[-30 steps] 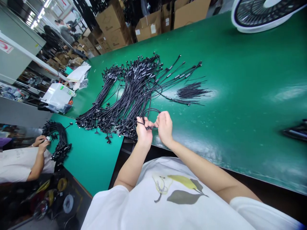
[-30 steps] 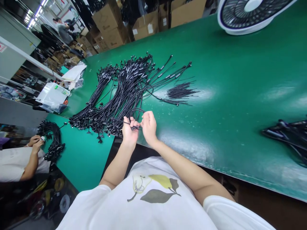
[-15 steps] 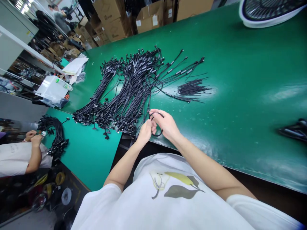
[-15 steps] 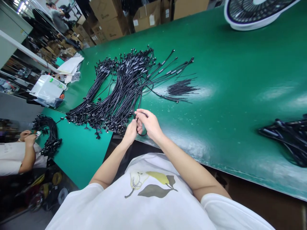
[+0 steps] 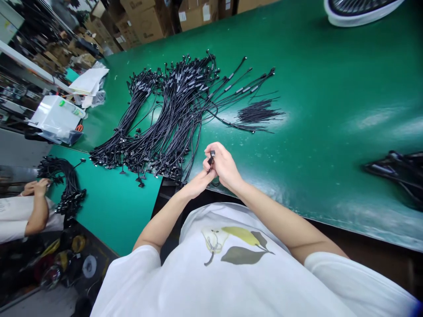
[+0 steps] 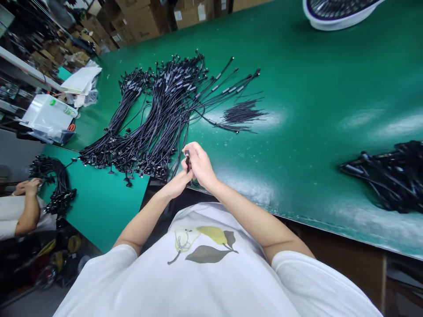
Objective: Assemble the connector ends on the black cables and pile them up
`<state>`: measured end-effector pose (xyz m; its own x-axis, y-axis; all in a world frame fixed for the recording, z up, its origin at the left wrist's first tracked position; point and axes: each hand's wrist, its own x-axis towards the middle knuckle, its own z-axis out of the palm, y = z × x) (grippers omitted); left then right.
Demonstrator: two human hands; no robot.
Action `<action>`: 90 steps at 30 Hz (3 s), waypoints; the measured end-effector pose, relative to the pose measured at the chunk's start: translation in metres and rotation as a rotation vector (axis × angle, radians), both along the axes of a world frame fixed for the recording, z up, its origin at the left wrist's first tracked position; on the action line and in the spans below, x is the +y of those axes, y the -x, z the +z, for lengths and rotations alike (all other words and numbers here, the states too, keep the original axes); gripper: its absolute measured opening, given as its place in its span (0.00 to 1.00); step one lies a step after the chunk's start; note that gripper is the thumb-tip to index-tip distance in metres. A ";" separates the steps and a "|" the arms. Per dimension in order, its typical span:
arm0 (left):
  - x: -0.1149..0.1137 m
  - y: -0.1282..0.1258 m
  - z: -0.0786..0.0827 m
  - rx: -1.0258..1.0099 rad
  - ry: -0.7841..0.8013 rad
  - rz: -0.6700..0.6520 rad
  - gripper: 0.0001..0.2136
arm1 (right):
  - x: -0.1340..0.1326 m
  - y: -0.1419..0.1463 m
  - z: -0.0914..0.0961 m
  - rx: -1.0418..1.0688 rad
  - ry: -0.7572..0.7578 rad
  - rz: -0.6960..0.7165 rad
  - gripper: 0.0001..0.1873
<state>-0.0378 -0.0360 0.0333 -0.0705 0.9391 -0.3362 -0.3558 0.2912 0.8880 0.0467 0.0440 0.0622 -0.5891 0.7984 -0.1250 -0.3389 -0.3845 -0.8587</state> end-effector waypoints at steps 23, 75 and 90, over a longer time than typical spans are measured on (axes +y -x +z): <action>0.006 -0.021 0.017 -0.332 0.173 -0.101 0.17 | 0.034 -0.015 -0.003 -0.218 -0.409 0.054 0.06; -0.009 -0.006 0.033 -0.112 0.247 -0.284 0.20 | 0.054 -0.076 0.008 -0.474 -2.142 0.556 0.24; -0.011 -0.014 0.010 -0.014 0.387 -0.340 0.38 | 0.039 -0.089 -0.003 -0.490 -2.195 0.583 0.19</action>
<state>-0.0240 -0.0466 0.0432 0.2243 0.7148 -0.6623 -0.1952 0.6988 0.6881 0.1360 0.0828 0.0589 -0.9272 -0.2991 0.2256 -0.2889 0.9542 0.0776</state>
